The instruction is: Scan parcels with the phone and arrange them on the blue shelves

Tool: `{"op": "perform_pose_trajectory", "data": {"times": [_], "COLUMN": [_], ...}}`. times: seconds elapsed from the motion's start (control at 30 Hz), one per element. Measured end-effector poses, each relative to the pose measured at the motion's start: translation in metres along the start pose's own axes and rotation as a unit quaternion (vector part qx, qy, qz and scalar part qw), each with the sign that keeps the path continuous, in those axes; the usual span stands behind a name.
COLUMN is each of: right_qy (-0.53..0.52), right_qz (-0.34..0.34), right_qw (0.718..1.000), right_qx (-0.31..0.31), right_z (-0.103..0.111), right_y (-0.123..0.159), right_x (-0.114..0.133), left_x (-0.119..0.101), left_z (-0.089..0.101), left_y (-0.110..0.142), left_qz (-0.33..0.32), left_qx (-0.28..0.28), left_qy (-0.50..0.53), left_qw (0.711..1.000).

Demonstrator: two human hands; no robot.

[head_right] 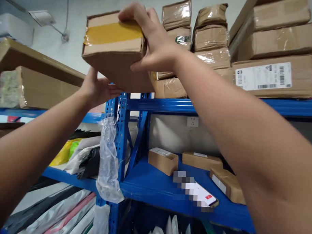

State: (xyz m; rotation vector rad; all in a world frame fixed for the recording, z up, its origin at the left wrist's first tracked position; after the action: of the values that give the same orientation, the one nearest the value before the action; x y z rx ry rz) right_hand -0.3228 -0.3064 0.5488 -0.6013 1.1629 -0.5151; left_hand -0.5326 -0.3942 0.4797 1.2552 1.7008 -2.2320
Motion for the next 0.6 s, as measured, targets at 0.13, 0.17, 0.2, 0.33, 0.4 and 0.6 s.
{"op": "perform_pose_trajectory", "data": {"times": [0.13,0.17,0.2,0.33,0.4,0.6], "right_qy": [0.052,0.059,0.064,0.063,0.058,0.052], "right_qz": [0.01,0.018,0.028,0.056,0.058,0.157], "right_qw": [0.996,0.996,0.996,0.996,0.995,0.973], "right_qx": [0.068,0.064,0.053,-0.012,-0.05,-0.16], "right_z": [-0.013,-0.015,-0.016,-0.014,-0.012,-0.007], "right_y": [-0.011,-0.01,-0.009,0.003,0.011,0.037], "right_x": [0.015,0.017,0.018,0.013,0.005,-0.01], "left_x": [0.025,0.028,0.029,0.018,0.008,0.01], "left_z": [-0.005,-0.007,-0.006,0.008,0.014,0.01], "left_y": [-0.011,-0.013,-0.016,-0.026,-0.028,-0.005], "left_qz": [0.004,0.007,0.005,-0.067,-0.109,-0.203], "left_qx": [-0.064,-0.065,-0.069,-0.134,-0.15,-0.204], "left_qy": [0.041,0.059,0.074,0.059,0.045,0.022], "left_qw": [0.997,0.996,0.995,0.987,0.982,0.957]}}
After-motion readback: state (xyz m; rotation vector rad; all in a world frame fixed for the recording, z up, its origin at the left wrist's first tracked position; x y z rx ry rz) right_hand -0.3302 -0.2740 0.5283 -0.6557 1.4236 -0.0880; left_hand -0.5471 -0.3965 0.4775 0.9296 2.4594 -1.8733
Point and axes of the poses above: each hand's wrist, its own y-axis away from the middle knuckle, its own z-axis out of the back of the hand, x = y × z, the point moved 6 cm from there along -y, towards the middle knuckle, and after that the axes turned 5 degrees about -x, right-handed, at the moved point
